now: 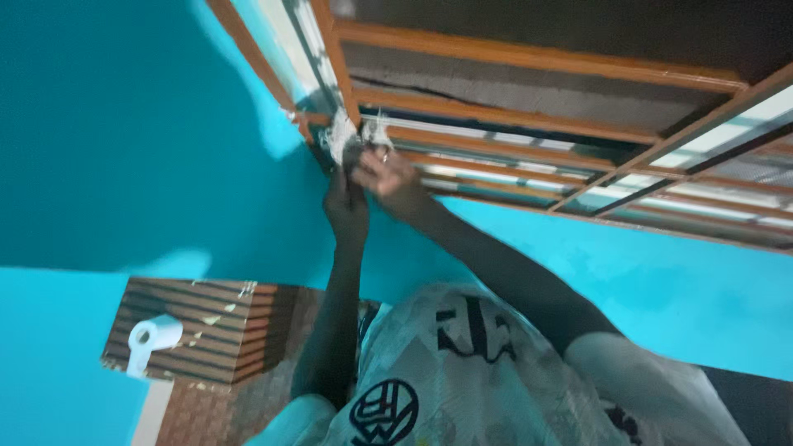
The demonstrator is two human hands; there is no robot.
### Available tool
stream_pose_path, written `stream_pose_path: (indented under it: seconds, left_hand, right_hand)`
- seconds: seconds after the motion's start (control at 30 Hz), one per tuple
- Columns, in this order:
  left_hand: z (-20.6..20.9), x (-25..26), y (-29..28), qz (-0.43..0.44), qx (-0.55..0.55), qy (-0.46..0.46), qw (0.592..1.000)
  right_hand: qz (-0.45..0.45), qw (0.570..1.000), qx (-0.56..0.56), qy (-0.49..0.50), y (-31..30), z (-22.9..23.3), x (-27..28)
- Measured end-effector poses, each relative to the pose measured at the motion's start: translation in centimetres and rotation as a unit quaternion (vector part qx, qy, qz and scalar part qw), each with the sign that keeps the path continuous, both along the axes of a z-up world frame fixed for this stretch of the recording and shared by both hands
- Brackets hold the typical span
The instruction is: The person wipes a window grill and the frame with a cloth, moving the cloth along the bars and the adjacent wall.
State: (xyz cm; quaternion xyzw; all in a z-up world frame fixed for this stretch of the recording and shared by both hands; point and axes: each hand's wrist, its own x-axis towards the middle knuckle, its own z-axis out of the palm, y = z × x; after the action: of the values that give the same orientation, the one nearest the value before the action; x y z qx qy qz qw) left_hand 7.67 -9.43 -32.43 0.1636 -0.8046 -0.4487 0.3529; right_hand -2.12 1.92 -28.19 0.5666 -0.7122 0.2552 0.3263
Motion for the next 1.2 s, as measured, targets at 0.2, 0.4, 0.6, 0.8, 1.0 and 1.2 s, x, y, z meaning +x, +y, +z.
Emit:
stream_pose_path:
  seconds: [0.2,0.4,0.6,0.8,1.0,1.2]
  left_hand:
    - [-1.3,0.1,2.4,0.002,-0.176,0.104,0.979]
    - [0.0,-2.3,3.8,-0.062,-0.454,0.019,0.889]
    - [-1.1,-7.0,12.4,-0.229,-0.297,0.166,0.912]
    - [-0.3,-11.2,22.6,-0.327,-0.351,0.106,0.871]
    - [3.3,-10.7,23.3,-0.377,-0.281,0.115,0.875]
    - [9.7,-7.8,24.9,-0.405,-0.235,0.219,0.856]
  right_hand:
    - [-0.081,0.992,0.043,-0.084,3.4,-1.2,2.4]
    - [-0.176,0.959,0.146,-0.169,8.1,-4.9,1.1]
    - [-0.281,0.938,0.007,-0.203,18.1,-5.2,1.0]
    - [-0.366,0.902,-0.096,-0.206,26.8,-3.2,1.5]
    - [-0.329,0.891,-0.156,-0.272,28.2,-3.2,1.0]
    - [-0.357,0.906,-0.214,-0.075,31.2,0.4,1.5]
